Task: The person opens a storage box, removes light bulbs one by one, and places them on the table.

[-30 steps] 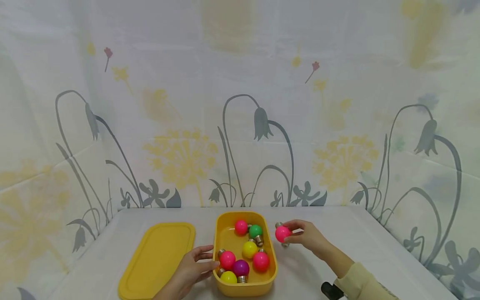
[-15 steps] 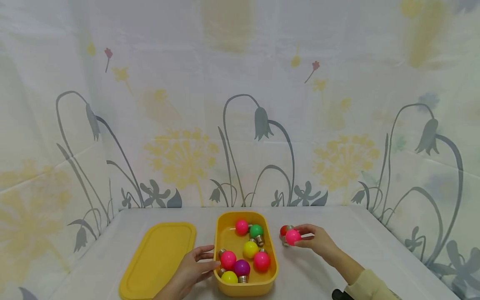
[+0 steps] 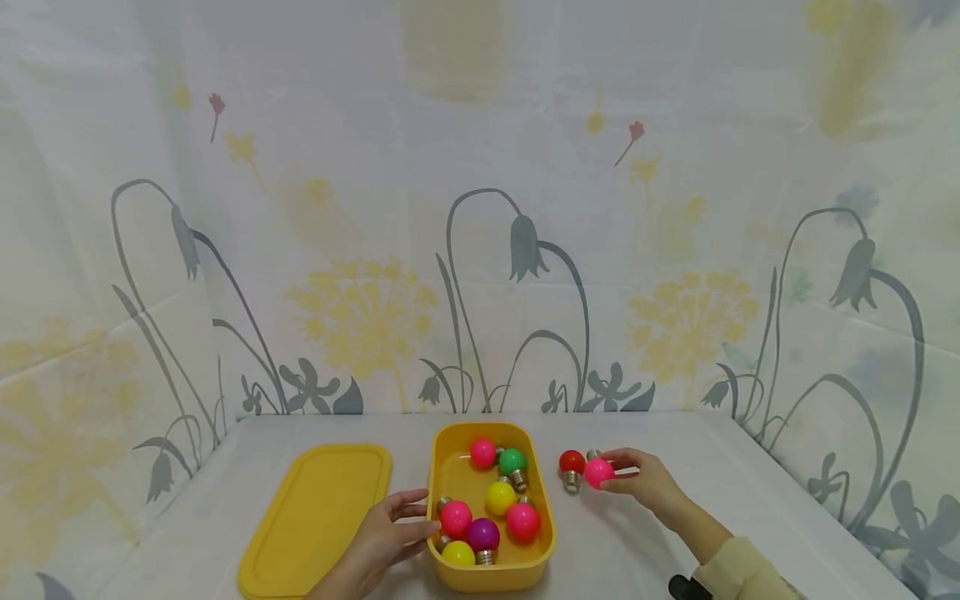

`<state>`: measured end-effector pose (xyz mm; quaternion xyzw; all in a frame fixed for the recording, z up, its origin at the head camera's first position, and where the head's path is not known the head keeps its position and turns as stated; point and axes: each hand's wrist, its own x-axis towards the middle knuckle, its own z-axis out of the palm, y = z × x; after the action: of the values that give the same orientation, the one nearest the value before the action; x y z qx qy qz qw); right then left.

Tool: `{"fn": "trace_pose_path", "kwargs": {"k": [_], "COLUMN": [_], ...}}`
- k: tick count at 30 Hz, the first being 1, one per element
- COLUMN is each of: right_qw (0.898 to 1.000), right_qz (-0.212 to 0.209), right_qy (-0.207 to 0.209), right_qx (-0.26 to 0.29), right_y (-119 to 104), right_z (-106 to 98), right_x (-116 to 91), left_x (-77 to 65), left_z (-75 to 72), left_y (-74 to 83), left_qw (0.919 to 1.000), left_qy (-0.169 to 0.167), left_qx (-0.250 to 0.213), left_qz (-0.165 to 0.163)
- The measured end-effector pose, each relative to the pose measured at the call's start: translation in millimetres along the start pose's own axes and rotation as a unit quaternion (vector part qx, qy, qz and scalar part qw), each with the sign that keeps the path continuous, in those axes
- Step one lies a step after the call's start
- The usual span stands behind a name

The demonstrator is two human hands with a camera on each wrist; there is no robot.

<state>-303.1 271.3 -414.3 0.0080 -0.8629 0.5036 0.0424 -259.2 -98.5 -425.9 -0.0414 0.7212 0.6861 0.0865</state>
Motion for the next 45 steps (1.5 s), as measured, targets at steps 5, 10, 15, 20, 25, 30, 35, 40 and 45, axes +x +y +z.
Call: {"fn": "trace_pose_path", "kwargs": {"k": [5,10,15,20,25,30,35,40,45], "right_qw": [1.000,1.000,0.999,0.999,0.998,0.997,0.996,0.996,0.996], "right_qz": [-0.002,0.003,0.021,0.034,0.031,0.046,0.061,0.055,0.038], "right_qy": [-0.004,-0.010,-0.015,-0.029,-0.031,-0.035,-0.037,-0.038,-0.041], "right_qx": [-0.004,-0.024,-0.029,-0.029,-0.043,-0.047,-0.044,-0.051,-0.062], "right_y": [4.9,10.4,14.8,14.1,9.2,4.2,5.3,4.5,-1.6], "right_z": [0.4,1.0,5.0,11.3,13.7,12.7,10.3,7.1,0.8], "right_x": [3.2,7.8,12.9,16.1,17.3,17.8,19.0,19.9,19.4], "left_x": [-0.1,-0.5,0.0,-0.4,-0.4,-0.5,-0.5,-0.1,0.8], "left_z": [-1.4,-1.3,-1.8,-2.4,-1.9,-1.0,-0.1,0.8,0.4], "left_y": [-1.0,-1.0,-0.8,-0.7,0.0,1.4,1.2,0.7,-0.2], "left_qw": [1.0000,0.9999,1.0000,1.0000,1.0000,1.0000,0.9999,1.0000,1.0000], "left_qy": [-0.006,-0.009,-0.008,-0.007,-0.007,-0.005,-0.005,-0.003,0.000], "left_qx": [0.000,-0.001,0.002,0.000,0.000,0.003,0.003,0.001,0.001], "left_qz": [0.006,0.008,0.005,0.004,0.005,0.006,0.009,0.006,0.002]}}
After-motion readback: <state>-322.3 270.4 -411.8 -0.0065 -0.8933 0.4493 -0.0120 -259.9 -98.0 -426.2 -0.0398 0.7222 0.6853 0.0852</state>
